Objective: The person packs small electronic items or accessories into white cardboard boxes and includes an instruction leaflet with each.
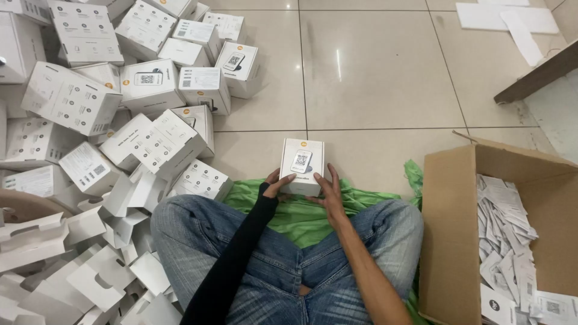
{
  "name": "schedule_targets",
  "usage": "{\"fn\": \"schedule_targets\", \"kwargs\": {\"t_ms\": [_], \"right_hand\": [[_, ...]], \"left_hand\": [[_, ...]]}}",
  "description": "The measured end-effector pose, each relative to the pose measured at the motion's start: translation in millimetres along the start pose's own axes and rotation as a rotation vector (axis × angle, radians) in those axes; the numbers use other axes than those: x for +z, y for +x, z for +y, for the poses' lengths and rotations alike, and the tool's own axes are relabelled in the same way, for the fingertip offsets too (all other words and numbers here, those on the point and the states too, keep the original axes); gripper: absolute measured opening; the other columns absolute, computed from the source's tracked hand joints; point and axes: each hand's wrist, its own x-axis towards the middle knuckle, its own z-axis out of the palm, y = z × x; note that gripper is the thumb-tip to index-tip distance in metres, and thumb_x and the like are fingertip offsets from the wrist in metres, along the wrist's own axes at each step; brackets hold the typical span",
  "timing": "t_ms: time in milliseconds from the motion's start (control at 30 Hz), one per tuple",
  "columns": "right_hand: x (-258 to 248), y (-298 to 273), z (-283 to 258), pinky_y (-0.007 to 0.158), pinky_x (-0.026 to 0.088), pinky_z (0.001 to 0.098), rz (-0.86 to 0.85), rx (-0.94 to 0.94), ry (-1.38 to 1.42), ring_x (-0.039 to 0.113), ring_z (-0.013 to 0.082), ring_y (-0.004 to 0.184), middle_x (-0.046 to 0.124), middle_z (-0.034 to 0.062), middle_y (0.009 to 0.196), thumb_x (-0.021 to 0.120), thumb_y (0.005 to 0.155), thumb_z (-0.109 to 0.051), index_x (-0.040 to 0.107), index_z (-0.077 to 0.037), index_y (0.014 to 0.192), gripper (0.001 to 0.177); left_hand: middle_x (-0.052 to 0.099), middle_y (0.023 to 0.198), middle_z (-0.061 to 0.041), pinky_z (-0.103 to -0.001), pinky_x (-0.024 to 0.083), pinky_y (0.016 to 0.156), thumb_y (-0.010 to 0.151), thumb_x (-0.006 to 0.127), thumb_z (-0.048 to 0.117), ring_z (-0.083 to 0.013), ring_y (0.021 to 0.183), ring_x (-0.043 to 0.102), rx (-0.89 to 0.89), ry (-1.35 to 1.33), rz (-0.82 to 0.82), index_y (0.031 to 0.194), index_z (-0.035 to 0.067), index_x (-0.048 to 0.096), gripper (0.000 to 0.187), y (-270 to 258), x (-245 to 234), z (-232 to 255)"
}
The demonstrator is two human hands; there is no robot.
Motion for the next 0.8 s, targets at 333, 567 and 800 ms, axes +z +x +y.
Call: {"fn": "schedule_targets", "kwargs": {"t_ms": [333, 567, 800], "right_hand": [[-10, 13, 13, 0.085, 0.064, 0.0541, 0.054, 0.104, -0.101, 0.054, 0.0380, 0.131, 0.042, 0.0200, 0.153, 0.060, 0.087, -0.063, 0.030, -0.018, 0.158, 0.089], [-29, 20, 20, 0.107, 0.047, 0.0452, 0.070, -0.087, -0.526, 0.063, 0.0363, 0.126, 0.059, 0.0252, 0.143, 0.047, 0.094, -0.065, 0.039, -0.017, 0.159, 0.081], [-44, 45, 43, 0.113, 0.040, 0.0414, -0.024, -0.081, -0.272, 0.049, 0.0316, 0.140, 0.048, 0.0209, 0.157, 0.043, 0.100, -0.068, 0.035, -0.008, 0.160, 0.085]], "left_hand": [[0.055, 0.140, -0.019, -0.045, 0.066, 0.074, 0.071, 0.081, 0.056, -0.0348, 0.115, 0.068, 0.040, 0.167, 0.161, 0.149, 0.006, 0.047, 0.098, -56, 20, 42], [0.044, 0.148, -0.030, -0.049, 0.061, 0.078, 0.068, 0.083, 0.057, -0.0512, 0.115, 0.064, 0.477, 0.764, 0.065, 0.167, 0.011, 0.010, 0.131, -76, 16, 21], [0.009, 0.170, -0.031, -0.041, 0.064, 0.074, 0.069, 0.076, 0.004, -0.0471, 0.115, 0.065, 0.624, 1.184, -0.104, 0.162, 0.020, 0.023, 0.108, -96, 26, 40]]}}
